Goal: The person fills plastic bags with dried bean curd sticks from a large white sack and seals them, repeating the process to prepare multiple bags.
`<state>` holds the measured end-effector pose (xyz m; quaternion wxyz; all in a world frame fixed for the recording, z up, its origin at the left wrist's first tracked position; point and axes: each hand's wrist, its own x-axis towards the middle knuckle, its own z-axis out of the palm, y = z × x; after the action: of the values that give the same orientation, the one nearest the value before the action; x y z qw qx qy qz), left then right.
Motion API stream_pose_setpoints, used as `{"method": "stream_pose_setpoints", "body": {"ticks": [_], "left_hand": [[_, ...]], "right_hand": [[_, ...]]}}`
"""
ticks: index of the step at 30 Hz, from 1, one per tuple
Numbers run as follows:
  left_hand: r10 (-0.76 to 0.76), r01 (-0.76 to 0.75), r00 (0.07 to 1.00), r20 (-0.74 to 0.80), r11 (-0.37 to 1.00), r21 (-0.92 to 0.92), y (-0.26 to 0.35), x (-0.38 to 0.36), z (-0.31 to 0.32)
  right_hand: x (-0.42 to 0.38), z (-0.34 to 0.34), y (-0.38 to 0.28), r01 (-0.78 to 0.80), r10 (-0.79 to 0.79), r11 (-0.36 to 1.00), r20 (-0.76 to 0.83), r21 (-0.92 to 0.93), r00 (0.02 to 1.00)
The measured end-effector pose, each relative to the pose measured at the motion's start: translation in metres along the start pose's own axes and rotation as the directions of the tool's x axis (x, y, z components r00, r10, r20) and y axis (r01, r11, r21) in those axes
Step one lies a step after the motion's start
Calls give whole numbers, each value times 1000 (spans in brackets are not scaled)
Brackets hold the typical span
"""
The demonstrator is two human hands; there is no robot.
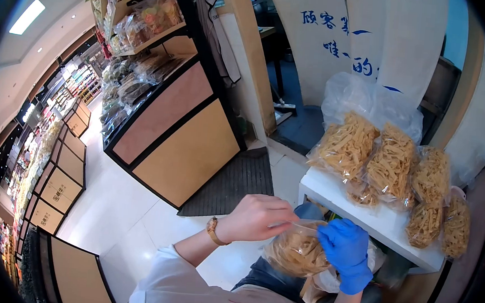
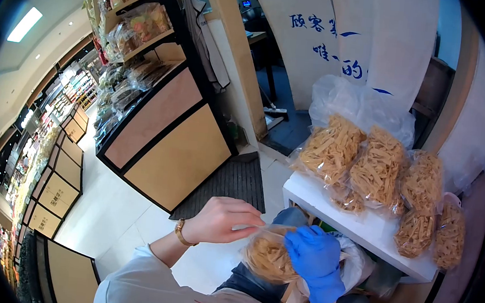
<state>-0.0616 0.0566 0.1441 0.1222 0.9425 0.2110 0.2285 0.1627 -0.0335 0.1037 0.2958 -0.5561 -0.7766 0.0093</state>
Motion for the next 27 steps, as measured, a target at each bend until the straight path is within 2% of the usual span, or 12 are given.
{"method": "stream_pose_setpoints", "body": {"ticks": [2,4,6,9,11,12,14,16,18,20,25,27], "left_hand": [[92,-92,996,-17,996,-7,-1,1,4],[107,-107,994,-24,994,0,-5,-1,5],[119,-119,992,-33,993,9,-7,-1,3],[81,-80,997,-9,995,62,-4,2,-1],[80,-64,994,-75,977,205,3,3,-2],[78,-60,994,-78,977,205,5,4,0],[162,-152,985,-60,977,147,7,4,2],[124,-120,992,-13,982,149,4,0,1],[91,-96,995,40,985,146,3,-1,-3],[-4,-9,998,70,984,178,6,-2,-9],[18,-23,1000,25,974,224,10,-1,-3],[44,-42,999,-7,976,213,10,0,1]], "right_hand": [[3,1,-9,9,-9,1000,-24,2,1000],[3,1,-10,19,-19,1000,-52,2,998],[-2,-2,-5,-56,65,995,-100,83,993],[-6,-3,1,-100,103,994,-54,53,993],[-4,-4,-3,-88,90,996,-53,28,995],[-4,-4,-5,-74,74,997,-48,7,996],[-1,-4,-10,-31,31,999,-29,-24,999],[0,-4,-12,15,-15,999,-10,-49,1000],[-4,-5,-8,-61,67,990,-48,128,997],[-13,-15,3,-76,77,988,-8,132,997],[-12,-15,1,-58,54,993,43,106,998],[-11,-12,-3,-9,10,997,-9,81,1000]]}}
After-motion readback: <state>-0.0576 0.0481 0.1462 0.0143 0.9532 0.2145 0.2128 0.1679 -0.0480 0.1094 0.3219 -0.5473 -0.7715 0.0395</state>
